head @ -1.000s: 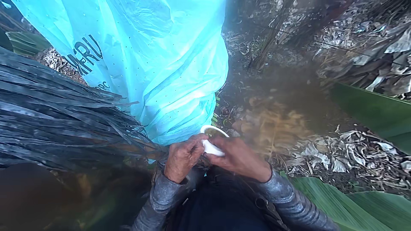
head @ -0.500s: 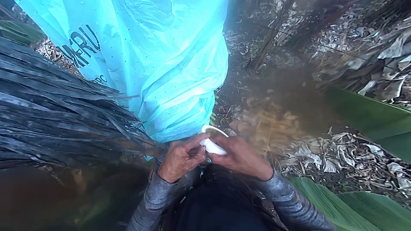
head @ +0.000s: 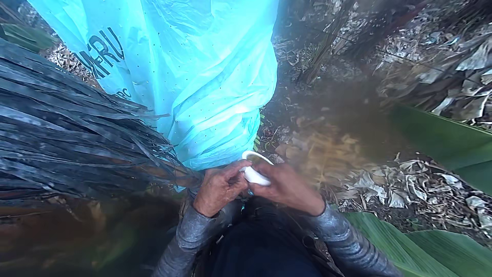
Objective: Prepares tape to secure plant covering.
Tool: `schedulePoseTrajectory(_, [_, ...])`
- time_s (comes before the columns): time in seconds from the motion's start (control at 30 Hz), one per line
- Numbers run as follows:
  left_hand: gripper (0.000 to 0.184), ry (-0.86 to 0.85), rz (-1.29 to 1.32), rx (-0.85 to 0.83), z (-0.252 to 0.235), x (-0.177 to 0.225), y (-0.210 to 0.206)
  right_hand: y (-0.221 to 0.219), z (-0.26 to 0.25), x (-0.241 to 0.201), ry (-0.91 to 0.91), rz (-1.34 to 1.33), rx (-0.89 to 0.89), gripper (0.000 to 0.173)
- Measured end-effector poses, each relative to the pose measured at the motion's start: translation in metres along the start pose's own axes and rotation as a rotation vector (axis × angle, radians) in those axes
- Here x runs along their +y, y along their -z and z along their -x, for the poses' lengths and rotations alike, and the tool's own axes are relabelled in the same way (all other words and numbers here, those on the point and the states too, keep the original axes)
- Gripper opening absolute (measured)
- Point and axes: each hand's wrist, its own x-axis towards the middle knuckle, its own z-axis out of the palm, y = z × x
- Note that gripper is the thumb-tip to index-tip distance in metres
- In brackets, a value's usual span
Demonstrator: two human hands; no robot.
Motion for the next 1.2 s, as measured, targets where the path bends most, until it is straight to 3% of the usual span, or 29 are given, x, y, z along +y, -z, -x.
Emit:
schedulePoseTrajectory(0.07, [0.025,-0.017,-0.029,0.025,0.0,-0.004,-0.001,0.0,-0.001,0.0,-0.01,-0.005,-0.003,0.033])
schedulePoseTrajectory(0.23, [0.034,0.023,0.135,-0.132,0.0,-0.005,0.007,0.0,0.0,0.002,0.0,-0.025,0.002,0.031])
schedulePoseTrajectory(0.4, [0.028,-0.051,-0.004,-0.037,-0.001,-0.008,0.001,0.004,-0.002,0.002,-0.061,-0.064,-0.055,0.035])
schedulePoseTrajectory(0.6, [0.035,-0.013,0.112,-0.155,-0.003,-0.007,0.01,0.007,-0.003,0.001,-0.059,-0.093,-0.049,0.035])
schedulePoseTrajectory(0.87, [0.029,-0.064,-0.06,-0.059,-0.007,-0.006,0.002,0.008,-0.007,0.007,-0.018,-0.069,-0.033,0.035])
schedulePoseTrajectory(1.03, [0.047,0.053,0.078,-0.102,-0.006,-0.002,0.009,0.01,-0.006,0.004,-0.046,-0.053,-0.012,0.033])
schedulePoseTrajectory(1.1, [0.041,0.068,0.079,-0.036,-0.003,0.005,0.009,0.011,-0.006,0.002,-0.049,-0.048,-0.001,0.034])
schedulePoseTrajectory(1.2, [0.021,-0.047,-0.124,0.071,-0.002,0.012,0.004,0.012,-0.007,-0.003,-0.043,-0.024,0.027,0.034])
